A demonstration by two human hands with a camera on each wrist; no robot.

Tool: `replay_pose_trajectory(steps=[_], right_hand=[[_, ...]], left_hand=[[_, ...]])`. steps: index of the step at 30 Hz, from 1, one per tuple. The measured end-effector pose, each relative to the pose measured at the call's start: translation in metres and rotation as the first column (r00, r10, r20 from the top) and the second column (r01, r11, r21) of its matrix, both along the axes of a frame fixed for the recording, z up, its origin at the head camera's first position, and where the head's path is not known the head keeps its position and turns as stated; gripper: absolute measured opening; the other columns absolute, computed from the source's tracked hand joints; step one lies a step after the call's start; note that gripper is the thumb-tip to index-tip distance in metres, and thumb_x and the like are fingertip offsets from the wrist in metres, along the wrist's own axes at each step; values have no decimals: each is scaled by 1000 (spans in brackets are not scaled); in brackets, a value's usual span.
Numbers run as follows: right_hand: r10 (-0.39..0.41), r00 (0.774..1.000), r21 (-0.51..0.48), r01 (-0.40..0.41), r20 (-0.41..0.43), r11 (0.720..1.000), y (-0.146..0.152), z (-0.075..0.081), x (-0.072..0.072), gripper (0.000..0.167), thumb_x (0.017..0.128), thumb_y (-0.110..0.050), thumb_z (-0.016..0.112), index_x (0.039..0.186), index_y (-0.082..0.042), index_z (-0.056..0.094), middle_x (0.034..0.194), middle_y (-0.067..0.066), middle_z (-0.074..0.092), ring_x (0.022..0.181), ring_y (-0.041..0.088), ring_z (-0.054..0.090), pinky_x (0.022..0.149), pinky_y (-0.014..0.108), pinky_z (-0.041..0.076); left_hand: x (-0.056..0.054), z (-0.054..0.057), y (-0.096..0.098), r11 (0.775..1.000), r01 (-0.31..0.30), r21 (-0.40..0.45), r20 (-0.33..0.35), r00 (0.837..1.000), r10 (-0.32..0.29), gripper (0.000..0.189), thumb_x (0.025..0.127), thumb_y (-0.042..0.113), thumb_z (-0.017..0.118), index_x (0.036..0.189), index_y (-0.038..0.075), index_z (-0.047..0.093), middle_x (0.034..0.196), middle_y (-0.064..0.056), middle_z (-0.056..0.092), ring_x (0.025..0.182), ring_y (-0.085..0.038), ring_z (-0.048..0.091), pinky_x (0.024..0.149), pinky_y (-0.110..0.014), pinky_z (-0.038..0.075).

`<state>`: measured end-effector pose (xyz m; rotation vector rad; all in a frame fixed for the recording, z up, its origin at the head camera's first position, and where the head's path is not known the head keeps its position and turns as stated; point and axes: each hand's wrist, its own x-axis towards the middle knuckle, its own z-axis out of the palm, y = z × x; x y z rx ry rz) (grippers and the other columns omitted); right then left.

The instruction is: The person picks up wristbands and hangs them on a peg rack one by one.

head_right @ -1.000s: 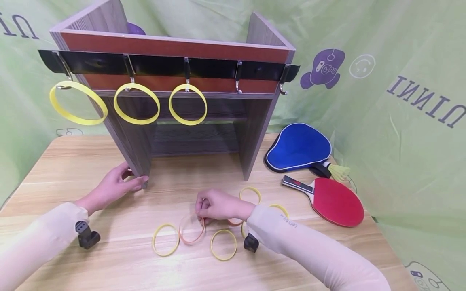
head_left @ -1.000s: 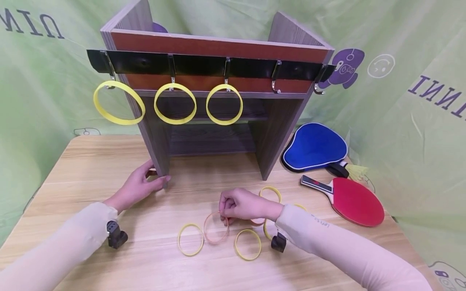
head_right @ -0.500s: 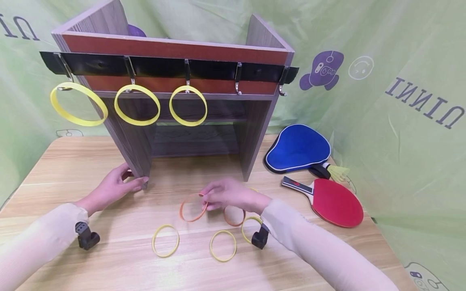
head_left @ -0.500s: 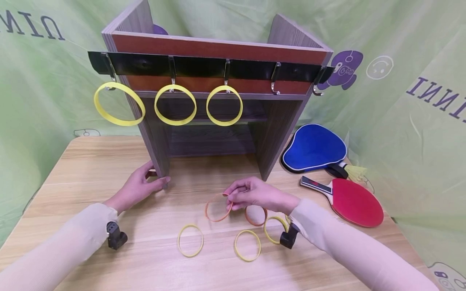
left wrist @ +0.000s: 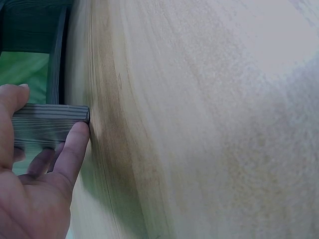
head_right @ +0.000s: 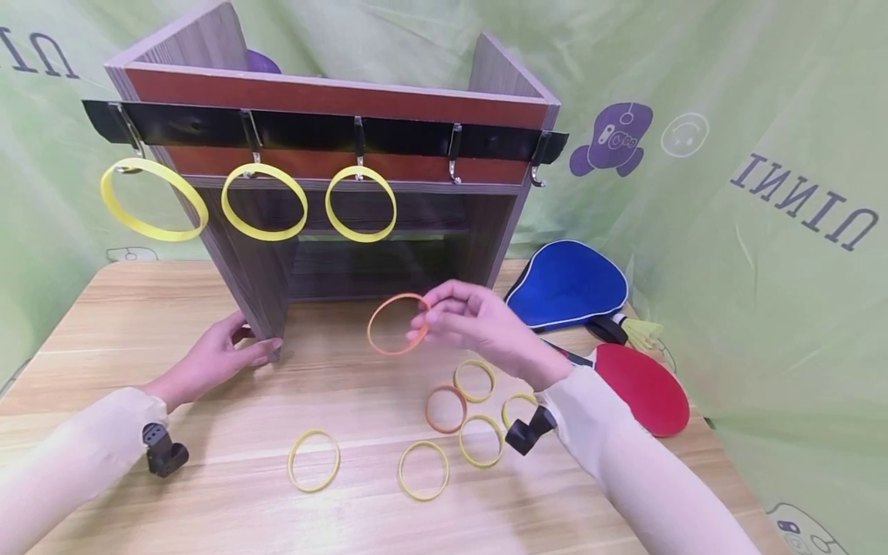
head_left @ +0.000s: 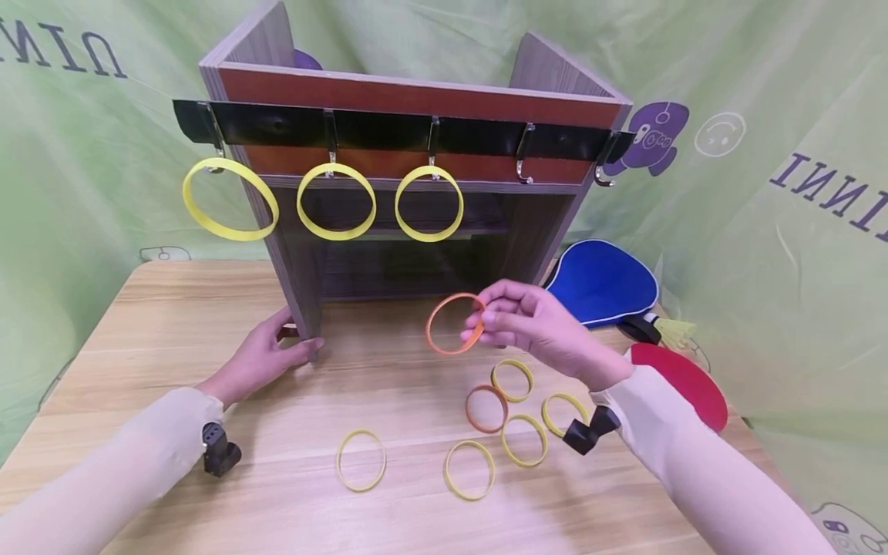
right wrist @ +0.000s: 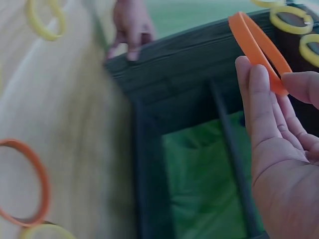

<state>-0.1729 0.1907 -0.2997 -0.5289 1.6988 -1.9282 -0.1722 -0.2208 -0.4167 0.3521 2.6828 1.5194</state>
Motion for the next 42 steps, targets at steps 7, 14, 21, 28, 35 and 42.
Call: replay_pose_trajectory(steps=[7,14,21,28,35,42], right_hand=[[-53,995,-165,38,-88,986,13,28,3,19,104,6,53,116,-6,62,111,8,80,106,23,79,95,30,61],[-147,979,-273,105,-138,956,19,52,5,18,104,7,52,115,-4,61,117,15,79,111,27,77,96,30,60],[-271,951,-338,208,-149,918,19,67,6,17,105,4,54,115,-6,62,124,15,77,117,26,75,95,27,60],[-352,929,-389,286,-110,876,12,69,4,15,104,2,58,115,-7,61,125,14,77,116,26,76,95,25,59],[-370,925,-402,307,-88,862,6,68,1,14,103,-1,60,116,-7,60,122,12,79,116,24,75,96,25,58],[-351,935,-387,308,-45,869,5,62,-3,19,102,0,61,121,-5,58,121,12,79,115,22,76,97,26,58]], left_hand=[[0,1,1,1000,2,1,-5,1000,-2,52,99,16,72,144,1,50,133,-25,63,116,-38,63,78,-18,55],[0,1,0,1000,-3,-9,-9,1000,3,54,99,17,72,146,2,50,133,-24,64,117,-38,63,79,-18,54],[0,-1,0,1000,-5,-6,-15,1000,4,52,99,17,72,144,2,51,131,-23,65,116,-37,63,80,-18,55],[-1,-1,1,1000,-7,-2,-8,1000,7,53,99,16,73,144,2,51,134,-25,63,116,-38,64,78,-18,55],[-1,-1,1,1000,-3,0,-6,1000,3,51,99,16,72,143,1,51,134,-26,62,115,-39,64,79,-17,55],[-2,-2,0,1000,-5,-10,-15,1000,5,52,99,16,72,143,1,51,134,-26,62,115,-39,64,79,-18,55]])
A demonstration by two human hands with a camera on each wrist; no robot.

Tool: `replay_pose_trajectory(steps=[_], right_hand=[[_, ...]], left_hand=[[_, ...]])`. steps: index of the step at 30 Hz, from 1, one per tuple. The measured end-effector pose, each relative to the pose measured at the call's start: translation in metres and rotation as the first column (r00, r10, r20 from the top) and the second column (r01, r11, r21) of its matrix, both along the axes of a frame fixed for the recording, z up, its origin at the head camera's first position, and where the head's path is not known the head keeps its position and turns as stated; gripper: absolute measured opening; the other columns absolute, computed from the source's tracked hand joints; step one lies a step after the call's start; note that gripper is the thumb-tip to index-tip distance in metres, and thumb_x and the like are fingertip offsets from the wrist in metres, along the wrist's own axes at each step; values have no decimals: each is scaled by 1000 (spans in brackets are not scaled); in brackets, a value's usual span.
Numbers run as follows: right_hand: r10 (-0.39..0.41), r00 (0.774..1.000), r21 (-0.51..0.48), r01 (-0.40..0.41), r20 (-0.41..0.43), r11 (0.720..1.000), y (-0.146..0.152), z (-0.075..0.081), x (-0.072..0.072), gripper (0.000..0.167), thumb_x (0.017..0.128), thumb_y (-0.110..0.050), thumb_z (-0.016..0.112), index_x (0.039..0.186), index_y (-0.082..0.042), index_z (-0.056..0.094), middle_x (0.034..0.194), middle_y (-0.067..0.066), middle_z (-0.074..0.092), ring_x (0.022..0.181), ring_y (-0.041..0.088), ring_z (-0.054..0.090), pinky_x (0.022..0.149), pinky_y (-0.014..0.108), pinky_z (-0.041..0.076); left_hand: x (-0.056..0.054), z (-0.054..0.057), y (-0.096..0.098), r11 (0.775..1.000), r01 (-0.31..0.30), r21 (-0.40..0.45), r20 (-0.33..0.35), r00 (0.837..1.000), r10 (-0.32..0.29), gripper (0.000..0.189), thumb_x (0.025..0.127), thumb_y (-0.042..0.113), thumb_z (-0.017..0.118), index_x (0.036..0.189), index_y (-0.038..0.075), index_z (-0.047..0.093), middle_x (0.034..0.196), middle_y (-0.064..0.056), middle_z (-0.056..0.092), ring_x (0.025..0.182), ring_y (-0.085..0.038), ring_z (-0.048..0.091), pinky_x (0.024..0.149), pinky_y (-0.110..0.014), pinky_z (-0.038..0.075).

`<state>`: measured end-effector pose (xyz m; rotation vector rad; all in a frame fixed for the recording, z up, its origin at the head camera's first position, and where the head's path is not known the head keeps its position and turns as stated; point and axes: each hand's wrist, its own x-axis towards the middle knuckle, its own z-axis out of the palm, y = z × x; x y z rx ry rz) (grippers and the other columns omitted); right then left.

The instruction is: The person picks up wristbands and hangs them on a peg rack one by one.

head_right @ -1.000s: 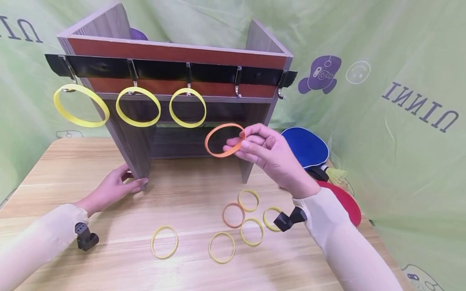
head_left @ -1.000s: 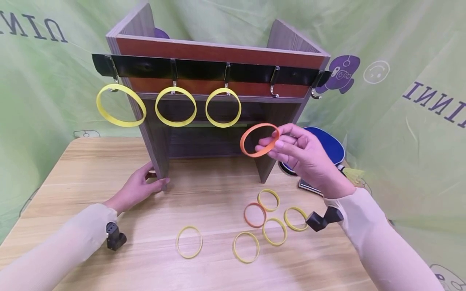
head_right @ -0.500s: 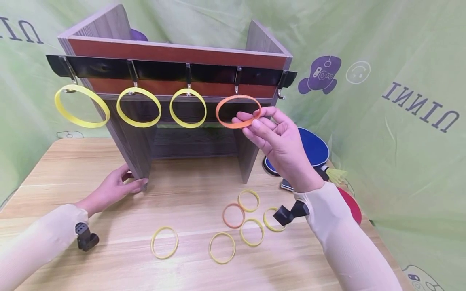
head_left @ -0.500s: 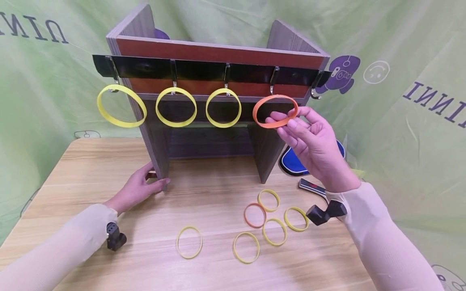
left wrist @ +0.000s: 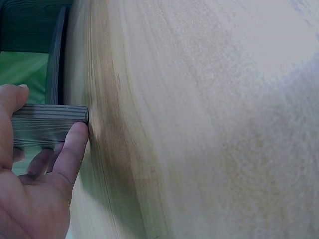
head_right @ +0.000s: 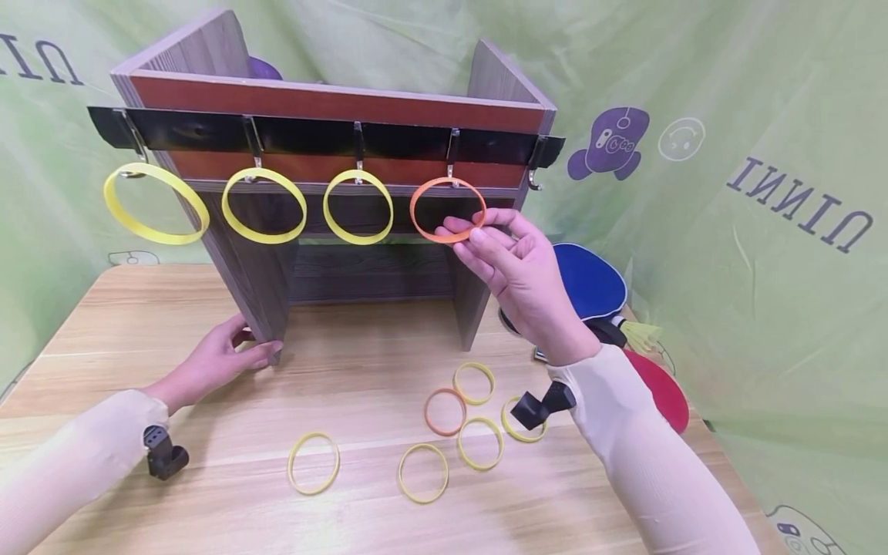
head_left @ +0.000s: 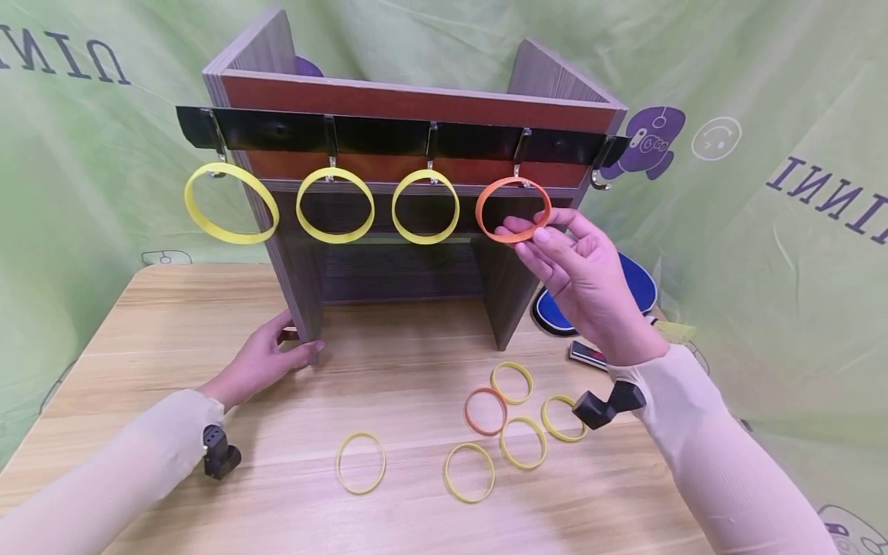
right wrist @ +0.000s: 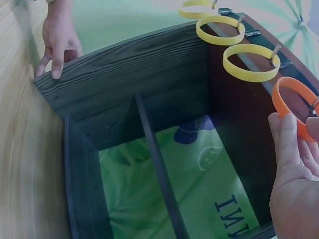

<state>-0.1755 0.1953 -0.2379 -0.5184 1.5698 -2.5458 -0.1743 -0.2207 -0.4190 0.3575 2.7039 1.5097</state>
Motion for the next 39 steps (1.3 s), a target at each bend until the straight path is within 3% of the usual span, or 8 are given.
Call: replay_pose_trajectory(steps=[17,23,27,30,34,36,39], right_hand=[[44,996,39,-47,73,998,-3,-10,-3,15,103,-1,60,118,-4,64,118,12,79,109,23,78,96,27,59],[109,991,88,-116,76,989,-3,-24,-7,23,104,4,56,122,-4,67,120,11,79,113,24,77,97,28,59],[133,987,213,-149,90,965,-5,-42,-9,21,103,6,56,121,-2,64,117,9,79,110,23,78,99,30,59],[141,986,392,-164,87,905,-6,-59,-11,22,103,4,59,125,4,59,117,10,78,108,20,78,98,32,60],[174,983,594,-177,62,785,-8,-87,-13,31,101,1,63,129,12,56,121,25,75,104,16,78,94,32,62],[211,977,687,-168,22,707,-9,-103,-14,31,99,1,65,127,14,59,120,30,73,100,13,77,92,30,62],[296,952,825,-109,-74,554,-9,-121,-14,25,98,0,67,120,12,66,111,29,74,97,12,73,89,26,62]], left_hand=[[1,1,0,1000,3,8,-7,1000,-3,48,98,15,72,140,1,53,128,-25,64,111,-37,64,76,-19,54],[1,0,1,1000,1,14,-18,1000,-1,46,98,14,73,138,2,55,124,-23,65,108,-32,65,76,-19,54],[1,0,0,1000,-4,5,-10,1000,4,47,98,15,73,139,2,54,126,-23,65,109,-33,64,77,-19,54],[2,1,0,1000,-4,0,-6,1000,4,48,98,17,73,140,3,54,127,-23,64,111,-34,64,77,-19,54],[2,2,0,1000,1,11,-13,1000,-1,49,98,15,73,141,2,53,129,-24,64,111,-35,64,77,-18,54],[2,1,0,1000,1,13,-18,1000,-1,49,98,15,73,141,2,53,130,-25,64,111,-35,65,78,-18,54],[1,1,0,1000,3,8,-16,1000,-2,50,98,16,72,142,2,53,132,-24,63,112,-35,64,80,-18,54]])
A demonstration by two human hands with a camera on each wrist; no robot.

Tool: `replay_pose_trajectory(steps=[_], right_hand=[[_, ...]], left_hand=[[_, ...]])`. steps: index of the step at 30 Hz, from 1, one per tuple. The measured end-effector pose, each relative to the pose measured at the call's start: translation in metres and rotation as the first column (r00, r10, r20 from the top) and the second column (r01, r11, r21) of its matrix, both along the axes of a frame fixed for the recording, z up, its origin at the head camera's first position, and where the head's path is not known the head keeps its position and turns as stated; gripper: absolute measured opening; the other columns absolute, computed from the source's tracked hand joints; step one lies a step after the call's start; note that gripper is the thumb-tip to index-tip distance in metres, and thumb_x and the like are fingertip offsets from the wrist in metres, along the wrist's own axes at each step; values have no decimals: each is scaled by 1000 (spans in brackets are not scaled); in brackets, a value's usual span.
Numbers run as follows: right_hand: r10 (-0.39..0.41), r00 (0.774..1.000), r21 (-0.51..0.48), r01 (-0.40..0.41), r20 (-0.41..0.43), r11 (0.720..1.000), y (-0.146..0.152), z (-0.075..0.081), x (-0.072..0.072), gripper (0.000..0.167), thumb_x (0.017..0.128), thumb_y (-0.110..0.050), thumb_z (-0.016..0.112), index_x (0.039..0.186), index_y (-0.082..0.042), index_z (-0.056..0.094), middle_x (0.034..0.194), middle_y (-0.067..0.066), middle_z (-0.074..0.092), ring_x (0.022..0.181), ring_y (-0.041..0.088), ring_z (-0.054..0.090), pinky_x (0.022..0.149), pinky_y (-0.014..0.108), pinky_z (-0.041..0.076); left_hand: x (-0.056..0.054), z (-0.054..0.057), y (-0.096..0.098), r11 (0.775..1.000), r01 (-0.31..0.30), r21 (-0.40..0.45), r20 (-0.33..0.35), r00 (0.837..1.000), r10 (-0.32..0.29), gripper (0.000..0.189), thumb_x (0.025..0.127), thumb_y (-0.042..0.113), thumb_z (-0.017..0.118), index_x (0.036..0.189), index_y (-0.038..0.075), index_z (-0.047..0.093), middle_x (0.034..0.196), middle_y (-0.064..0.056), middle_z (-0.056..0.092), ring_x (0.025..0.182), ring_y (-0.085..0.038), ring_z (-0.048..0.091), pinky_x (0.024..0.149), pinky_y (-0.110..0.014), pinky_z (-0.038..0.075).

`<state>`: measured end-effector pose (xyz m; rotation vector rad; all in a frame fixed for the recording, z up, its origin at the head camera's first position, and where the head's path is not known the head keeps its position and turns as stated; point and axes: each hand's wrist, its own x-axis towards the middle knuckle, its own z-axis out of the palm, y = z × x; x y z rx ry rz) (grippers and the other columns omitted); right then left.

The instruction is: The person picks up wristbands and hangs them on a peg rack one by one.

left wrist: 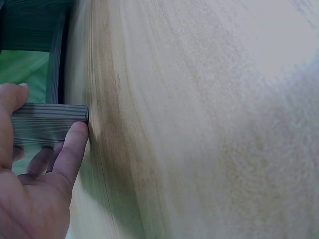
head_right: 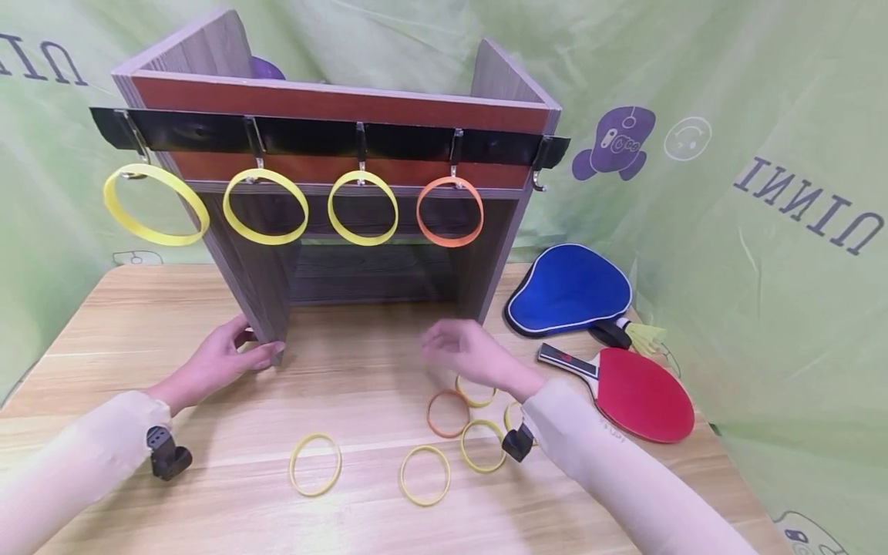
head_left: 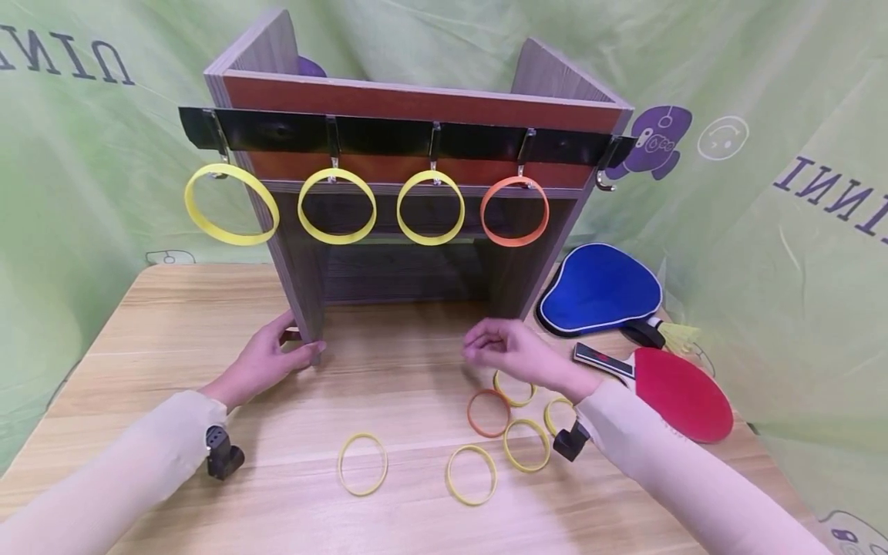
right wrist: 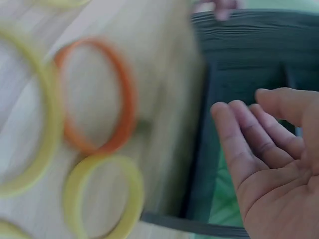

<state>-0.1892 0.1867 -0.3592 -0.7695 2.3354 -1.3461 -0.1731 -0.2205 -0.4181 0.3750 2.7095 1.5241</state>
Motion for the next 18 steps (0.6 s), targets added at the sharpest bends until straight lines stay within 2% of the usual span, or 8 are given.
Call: replay_pose_trajectory(steps=[3,8,11,15,18], right_hand=[[98,987,172,-75,-127,982,1,-11,0,19,96,0,68,113,7,70,105,21,76,96,15,71,90,28,61],[239,952,332,-166,-194,929,7,-21,4,16,95,-2,72,110,1,72,105,14,77,97,18,72,91,33,62],[326,909,404,-204,-260,892,7,-27,7,14,95,-5,74,108,-1,73,105,10,77,97,18,70,91,34,61],[395,843,481,-191,-366,855,5,-35,10,11,94,-4,73,105,-3,72,101,6,74,96,19,66,92,35,57],[413,818,509,-176,-400,843,3,-39,12,9,92,-2,74,100,-5,71,97,4,71,92,16,62,88,32,56]], left_hand=[[0,0,-2,1000,-6,-6,10,1000,6,51,99,17,72,143,2,52,130,-24,63,112,-36,64,79,-19,55],[0,1,-2,1000,-13,0,26,1000,13,49,98,17,72,141,1,53,125,-24,64,113,-39,64,78,-20,56],[1,2,-1,1000,-13,10,29,1000,13,48,98,17,72,140,1,53,123,-24,65,114,-39,65,77,-20,57],[1,2,0,1000,-10,23,30,999,9,48,98,16,72,140,1,53,122,-24,65,112,-36,65,76,-21,58],[2,1,1,1000,-10,28,33,999,9,49,98,16,72,140,1,53,123,-24,65,110,-34,65,76,-20,57]])
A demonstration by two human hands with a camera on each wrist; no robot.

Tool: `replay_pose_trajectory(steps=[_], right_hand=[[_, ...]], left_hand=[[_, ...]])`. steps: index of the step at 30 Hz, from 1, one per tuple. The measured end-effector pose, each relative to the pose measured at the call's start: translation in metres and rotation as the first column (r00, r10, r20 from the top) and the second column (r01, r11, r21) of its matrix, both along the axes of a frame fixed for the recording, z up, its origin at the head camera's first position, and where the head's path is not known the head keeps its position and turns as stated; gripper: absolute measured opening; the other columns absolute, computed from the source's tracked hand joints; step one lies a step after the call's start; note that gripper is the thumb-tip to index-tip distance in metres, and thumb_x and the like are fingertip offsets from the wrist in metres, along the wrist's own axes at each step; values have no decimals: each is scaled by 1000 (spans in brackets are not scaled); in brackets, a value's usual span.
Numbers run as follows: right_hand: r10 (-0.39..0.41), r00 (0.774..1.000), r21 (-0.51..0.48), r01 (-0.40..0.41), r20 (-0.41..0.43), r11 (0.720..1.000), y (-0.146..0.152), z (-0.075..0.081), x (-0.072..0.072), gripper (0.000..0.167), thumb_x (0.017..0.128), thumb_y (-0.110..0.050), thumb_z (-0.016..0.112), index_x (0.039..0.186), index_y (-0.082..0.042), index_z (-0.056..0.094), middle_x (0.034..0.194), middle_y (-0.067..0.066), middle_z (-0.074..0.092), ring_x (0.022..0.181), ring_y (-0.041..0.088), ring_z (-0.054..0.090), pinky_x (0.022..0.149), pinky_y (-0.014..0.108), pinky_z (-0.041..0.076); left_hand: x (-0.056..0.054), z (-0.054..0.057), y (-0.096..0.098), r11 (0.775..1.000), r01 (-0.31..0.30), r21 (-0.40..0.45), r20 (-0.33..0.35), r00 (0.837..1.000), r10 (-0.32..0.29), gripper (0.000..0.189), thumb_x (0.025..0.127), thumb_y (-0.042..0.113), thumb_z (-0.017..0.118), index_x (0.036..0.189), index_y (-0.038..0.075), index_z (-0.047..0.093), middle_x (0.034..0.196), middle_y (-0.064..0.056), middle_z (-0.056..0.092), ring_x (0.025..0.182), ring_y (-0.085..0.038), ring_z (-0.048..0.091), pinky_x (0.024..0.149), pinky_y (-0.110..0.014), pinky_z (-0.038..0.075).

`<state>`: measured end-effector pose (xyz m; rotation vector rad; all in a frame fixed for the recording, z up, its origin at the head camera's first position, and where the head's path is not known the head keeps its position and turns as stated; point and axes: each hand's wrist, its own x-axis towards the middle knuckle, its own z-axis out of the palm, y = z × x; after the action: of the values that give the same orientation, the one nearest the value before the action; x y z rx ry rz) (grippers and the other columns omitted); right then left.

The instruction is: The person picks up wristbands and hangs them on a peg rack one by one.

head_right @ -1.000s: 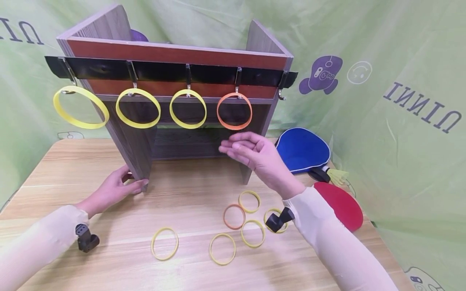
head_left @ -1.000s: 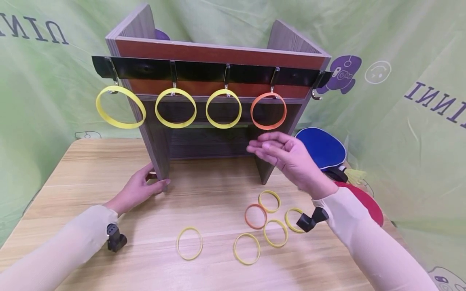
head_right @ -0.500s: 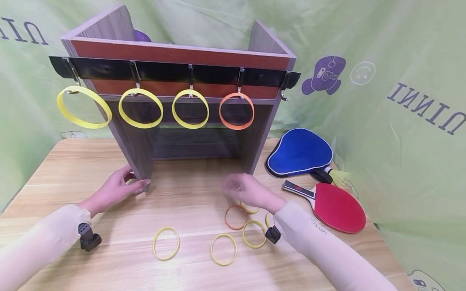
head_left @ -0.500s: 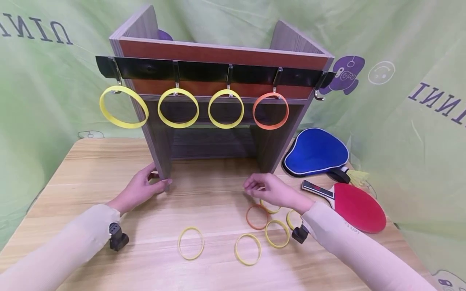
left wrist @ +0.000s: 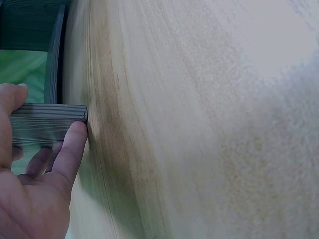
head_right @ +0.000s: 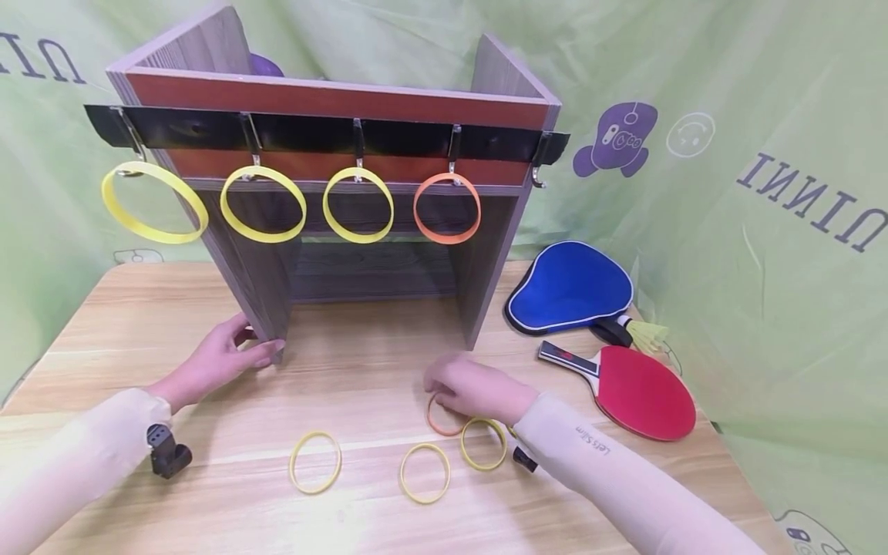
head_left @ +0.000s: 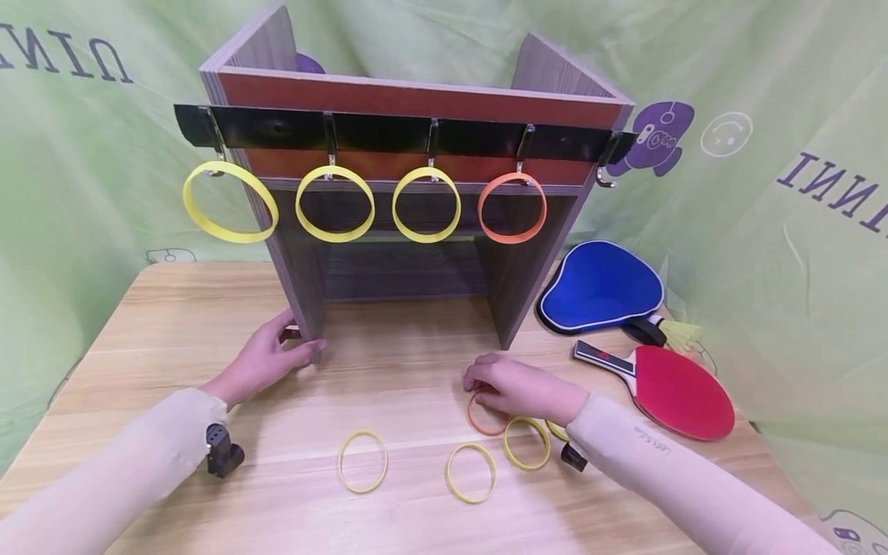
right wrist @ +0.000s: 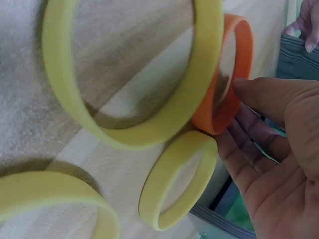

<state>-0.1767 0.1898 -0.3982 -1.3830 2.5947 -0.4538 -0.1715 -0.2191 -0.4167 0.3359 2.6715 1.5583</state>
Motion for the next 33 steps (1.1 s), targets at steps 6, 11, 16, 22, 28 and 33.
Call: replay_pose_trajectory(steps=[6,11,16,22,28,33], right_hand=[[15,999,31,-14,-35,999,-6,-2,2,13,92,-4,73,88,-13,66,83,-4,59,81,9,53,74,20,50],[5,1000,23,-5,-16,1000,-10,3,3,15,96,-6,69,86,-15,63,82,-6,56,80,7,51,73,19,47],[-46,995,-29,49,92,998,-5,9,3,10,99,-6,67,92,-13,64,82,-7,61,75,3,52,69,18,47],[-103,951,-172,158,291,972,0,8,0,6,98,-3,69,102,-3,64,87,8,73,78,5,64,71,22,56],[-130,774,-255,356,620,899,1,9,-2,24,100,-1,66,116,16,62,94,30,74,81,25,76,75,37,66],[-153,641,-235,477,752,847,4,13,-2,31,101,-2,64,123,18,59,102,30,75,86,20,78,85,46,64]], left_hand=[[-1,-1,-1,1000,-9,-20,-5,1000,9,48,99,17,72,140,1,53,122,-23,67,111,-34,64,77,-20,57],[-1,0,-3,1000,-18,-17,-12,1000,18,47,98,15,72,139,1,54,122,-24,67,112,-37,63,77,-20,57],[-2,-3,-1,1000,-2,10,0,1000,2,51,98,16,73,143,2,53,126,-24,66,114,-35,62,77,-21,57],[-2,-5,-2,1000,-6,-2,6,1000,6,53,98,17,72,145,3,51,132,-25,63,115,-38,62,78,-20,56],[-2,-3,-2,1000,-4,-10,-6,1000,4,50,98,16,72,142,1,53,131,-26,62,112,-37,63,79,-20,57],[-1,-2,-2,1000,-2,-11,-9,1000,2,49,99,16,71,141,1,53,130,-25,62,111,-34,64,78,-20,57]])
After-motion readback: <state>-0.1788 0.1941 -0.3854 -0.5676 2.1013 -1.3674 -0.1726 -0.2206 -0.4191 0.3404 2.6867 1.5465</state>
